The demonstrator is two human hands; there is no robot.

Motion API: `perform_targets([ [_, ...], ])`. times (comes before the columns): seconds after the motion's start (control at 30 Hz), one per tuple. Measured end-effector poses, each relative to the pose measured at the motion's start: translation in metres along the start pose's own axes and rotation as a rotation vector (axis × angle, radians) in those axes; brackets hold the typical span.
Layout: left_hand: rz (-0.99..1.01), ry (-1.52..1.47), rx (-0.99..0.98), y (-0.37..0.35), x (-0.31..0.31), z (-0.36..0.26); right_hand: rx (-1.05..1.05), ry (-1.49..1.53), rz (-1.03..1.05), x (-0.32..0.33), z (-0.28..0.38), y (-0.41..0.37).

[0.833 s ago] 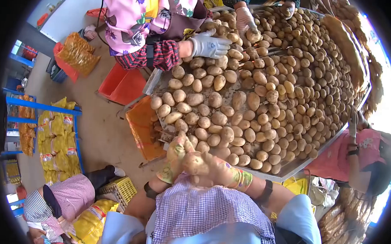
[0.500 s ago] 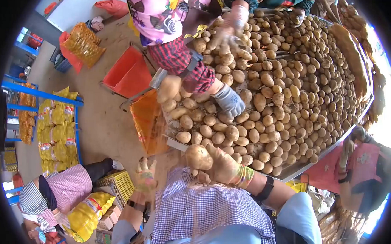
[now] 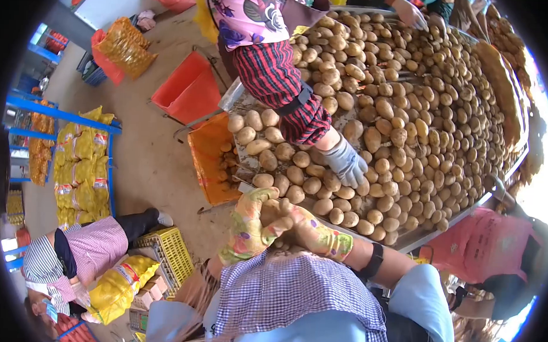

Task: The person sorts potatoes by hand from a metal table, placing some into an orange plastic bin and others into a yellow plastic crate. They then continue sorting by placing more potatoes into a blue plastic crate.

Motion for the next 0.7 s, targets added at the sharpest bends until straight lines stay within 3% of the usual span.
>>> perform_targets([
  [0.07,-0.049,-0.017,-0.061,-0.003,-0.002,0.001,0.258,-0.258,0.035,0.017,-0.005,0.005],
  [0.13,-0.055,0.004,-0.126,0.000,-0.003,-0.002,0.334,-0.160,0.018,0.008,0.005,-0.013],
  [0.2,0.068,-0.267,0.179,0.005,-0.014,0.019,0.101,-0.097,-0.190,0.029,-0.017,-0.014],
  [0.27,0.113,-0.211,0.195,0.007,-0.019,0.024,0.081,-0.099,-0.193,0.023,-0.009,-0.018],
  [0.33,0.123,-0.464,0.427,-0.006,-0.034,0.064,0.024,-0.106,-0.193,0.009,0.002,-0.023],
  [0.4,0.161,-0.418,0.416,0.006,-0.033,0.065,0.003,-0.111,-0.200,0.014,-0.001,-0.026],
  [0.47,0.205,-0.478,0.505,0.010,-0.041,0.072,0.051,0.046,-0.099,0.031,-0.021,-0.025],
  [0.5,0.281,-0.534,0.537,0.003,-0.051,0.088,-0.034,0.281,-0.004,0.033,-0.033,-0.021],
  [0.53,0.289,-0.535,0.533,-0.008,-0.067,0.109,-0.027,0.282,-0.009,0.035,-0.037,-0.023],
  [0.6,0.264,-1.289,0.665,-0.028,-0.103,0.121,-0.215,0.649,-0.216,0.031,-0.046,-0.025],
  [0.63,0.359,-0.505,0.262,-0.029,-0.081,0.108,-0.097,0.796,0.377,0.022,-0.049,-0.019],
  [0.67,0.379,-0.507,0.256,-0.019,-0.073,0.095,-0.078,0.800,0.370,0.021,-0.041,-0.024],
  [0.7,0.362,-0.815,0.553,-0.015,-0.074,0.098,-0.066,0.815,0.243,0.024,-0.030,-0.028],
])
Point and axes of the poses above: each hand's wrist, its own y-axis towards the middle knuckle, its own x-axis out of the back of the hand, z = x × y, the point moved 8 cm from there along y, towards the middle knuckle, and after that the axes turned 1 degree about -x, right-handed, at the moved point
